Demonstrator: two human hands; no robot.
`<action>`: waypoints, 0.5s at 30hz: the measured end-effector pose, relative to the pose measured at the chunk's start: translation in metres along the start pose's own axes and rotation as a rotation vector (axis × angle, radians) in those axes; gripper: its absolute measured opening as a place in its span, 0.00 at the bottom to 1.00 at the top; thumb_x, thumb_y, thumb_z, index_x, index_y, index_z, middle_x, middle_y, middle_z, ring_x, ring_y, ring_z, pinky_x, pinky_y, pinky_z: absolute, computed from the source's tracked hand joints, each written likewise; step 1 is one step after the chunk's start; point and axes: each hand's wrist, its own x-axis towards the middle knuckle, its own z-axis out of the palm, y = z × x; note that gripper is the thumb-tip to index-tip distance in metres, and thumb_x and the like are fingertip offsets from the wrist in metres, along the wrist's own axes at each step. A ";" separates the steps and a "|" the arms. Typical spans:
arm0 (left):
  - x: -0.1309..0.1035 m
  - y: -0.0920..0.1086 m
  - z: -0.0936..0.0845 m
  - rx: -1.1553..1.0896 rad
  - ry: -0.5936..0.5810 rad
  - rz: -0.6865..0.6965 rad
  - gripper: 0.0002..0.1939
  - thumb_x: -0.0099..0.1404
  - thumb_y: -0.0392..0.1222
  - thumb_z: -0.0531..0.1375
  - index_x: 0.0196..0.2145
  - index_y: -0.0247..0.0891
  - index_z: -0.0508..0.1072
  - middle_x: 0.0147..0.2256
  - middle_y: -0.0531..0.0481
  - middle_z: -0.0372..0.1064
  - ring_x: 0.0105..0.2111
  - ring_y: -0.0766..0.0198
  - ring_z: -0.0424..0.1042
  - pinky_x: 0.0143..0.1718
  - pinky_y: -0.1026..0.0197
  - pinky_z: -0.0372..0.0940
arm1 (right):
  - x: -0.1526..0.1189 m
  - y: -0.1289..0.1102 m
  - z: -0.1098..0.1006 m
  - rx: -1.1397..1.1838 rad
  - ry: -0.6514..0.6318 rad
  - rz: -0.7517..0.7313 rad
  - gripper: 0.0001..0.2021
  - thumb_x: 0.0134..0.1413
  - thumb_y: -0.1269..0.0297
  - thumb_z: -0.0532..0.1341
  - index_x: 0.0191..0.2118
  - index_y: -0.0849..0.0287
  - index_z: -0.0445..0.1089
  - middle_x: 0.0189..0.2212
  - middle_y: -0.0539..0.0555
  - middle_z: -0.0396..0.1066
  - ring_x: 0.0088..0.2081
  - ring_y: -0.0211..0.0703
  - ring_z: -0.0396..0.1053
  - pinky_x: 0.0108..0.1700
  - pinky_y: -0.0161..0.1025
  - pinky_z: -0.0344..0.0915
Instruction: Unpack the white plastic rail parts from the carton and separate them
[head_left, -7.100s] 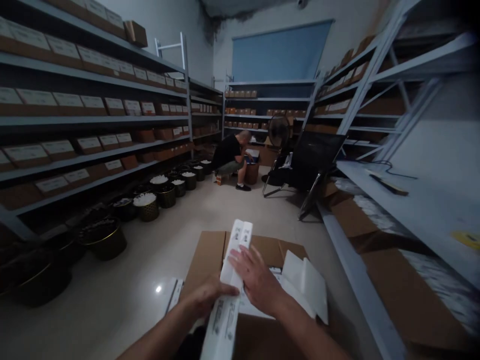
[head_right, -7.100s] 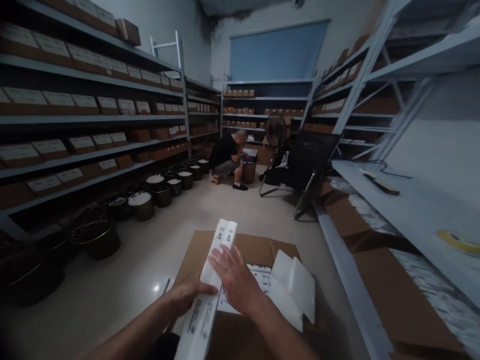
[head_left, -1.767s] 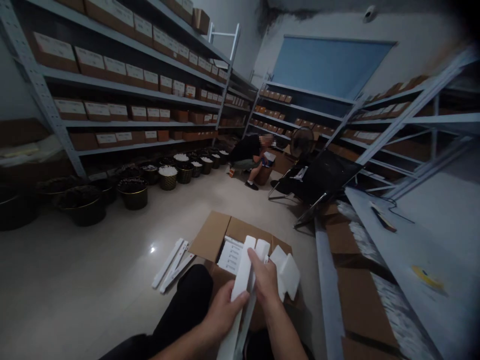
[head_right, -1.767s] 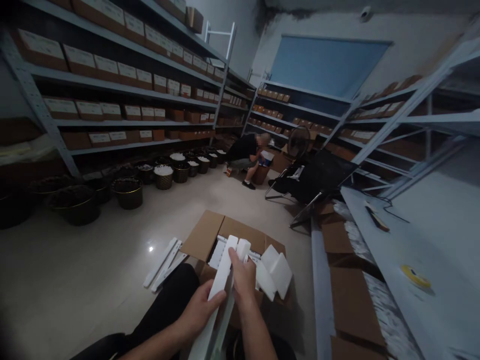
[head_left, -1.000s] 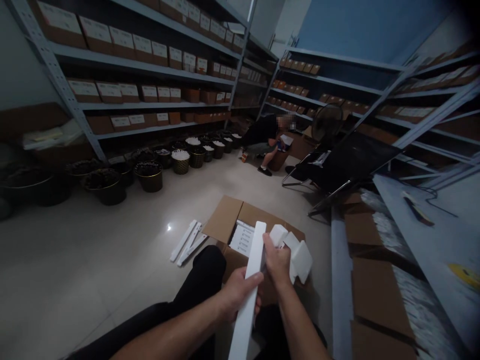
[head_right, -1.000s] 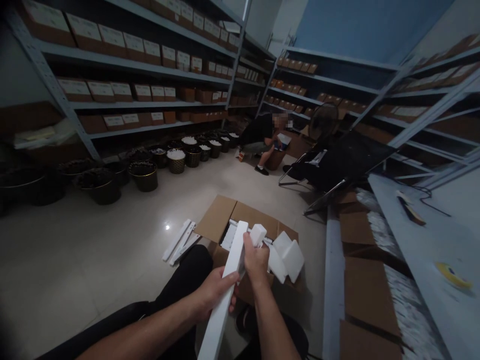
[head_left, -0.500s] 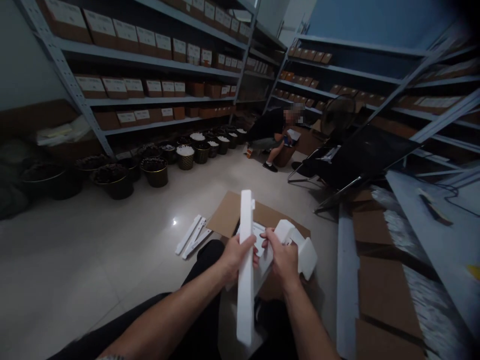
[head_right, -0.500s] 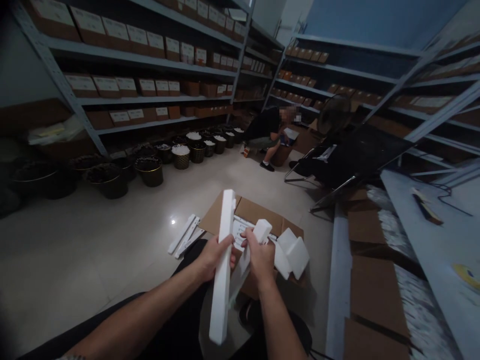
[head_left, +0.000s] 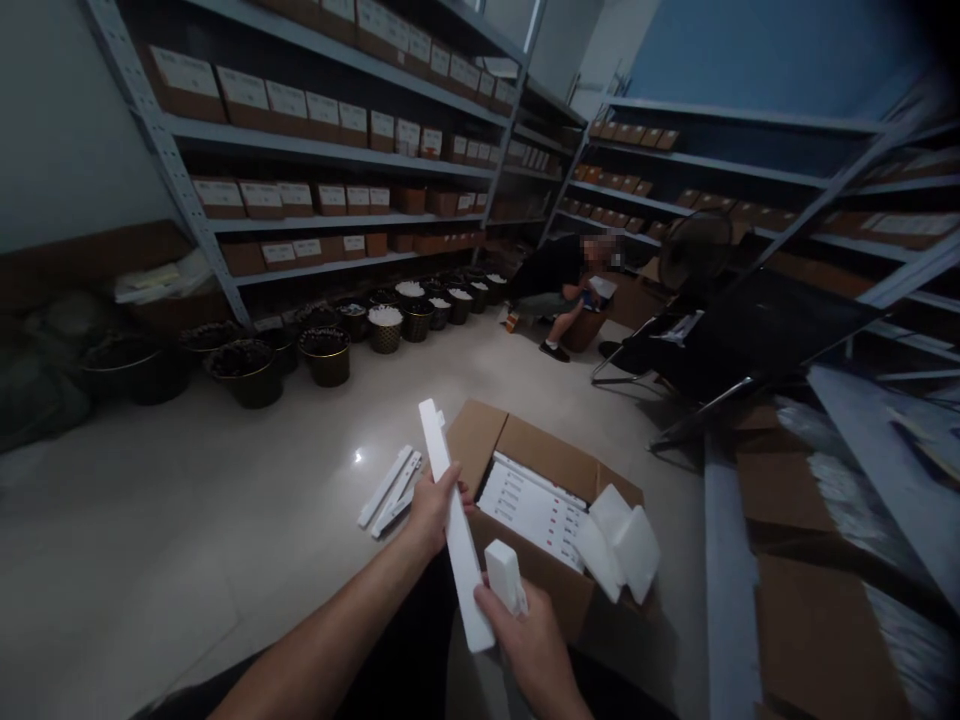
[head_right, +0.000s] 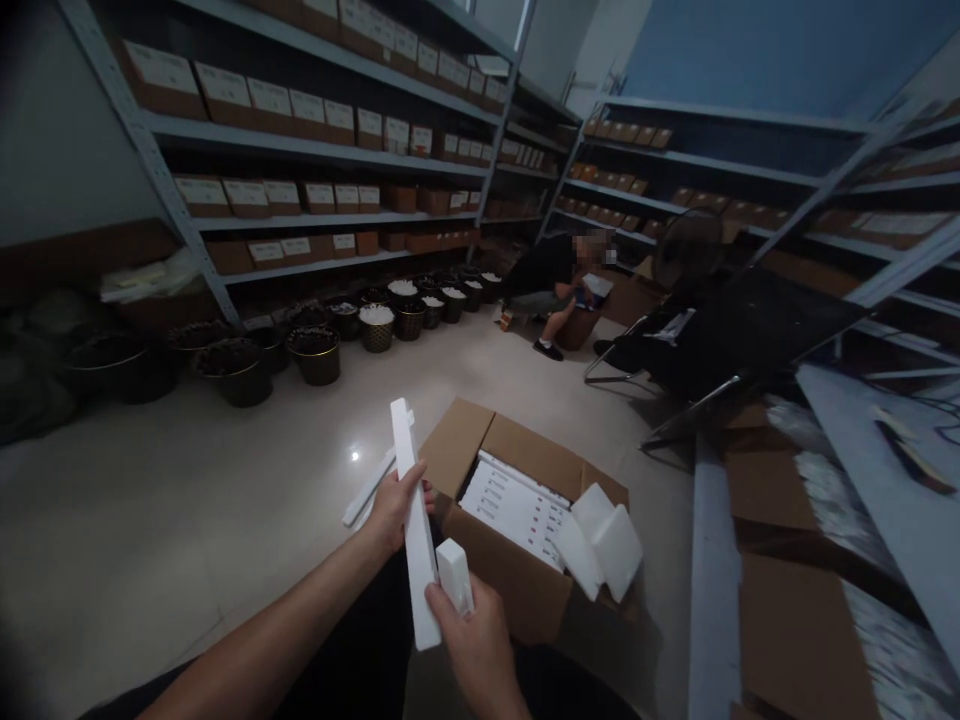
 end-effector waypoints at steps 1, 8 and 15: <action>0.001 0.003 -0.001 0.006 -0.014 -0.009 0.24 0.51 0.54 0.65 0.36 0.36 0.61 0.23 0.54 0.63 0.18 0.70 0.64 0.19 0.66 0.62 | 0.000 -0.001 0.003 0.022 0.015 0.002 0.18 0.46 0.51 0.62 0.32 0.64 0.74 0.25 0.53 0.72 0.29 0.46 0.68 0.31 0.36 0.62; 0.004 0.021 -0.009 -0.020 -0.107 -0.148 0.22 0.53 0.52 0.63 0.39 0.35 0.64 0.22 0.55 0.62 0.16 0.73 0.60 0.16 0.70 0.57 | 0.000 0.008 0.025 0.115 0.135 0.156 0.23 0.40 0.47 0.64 0.34 0.64 0.74 0.27 0.55 0.74 0.30 0.48 0.70 0.32 0.36 0.65; 0.008 0.029 -0.013 0.129 -0.169 -0.136 0.24 0.48 0.36 0.63 0.43 0.36 0.63 0.21 0.54 0.64 0.18 0.69 0.64 0.19 0.67 0.62 | 0.028 0.006 0.007 0.030 -0.053 0.116 0.18 0.44 0.50 0.63 0.33 0.62 0.74 0.24 0.53 0.73 0.29 0.47 0.70 0.34 0.38 0.65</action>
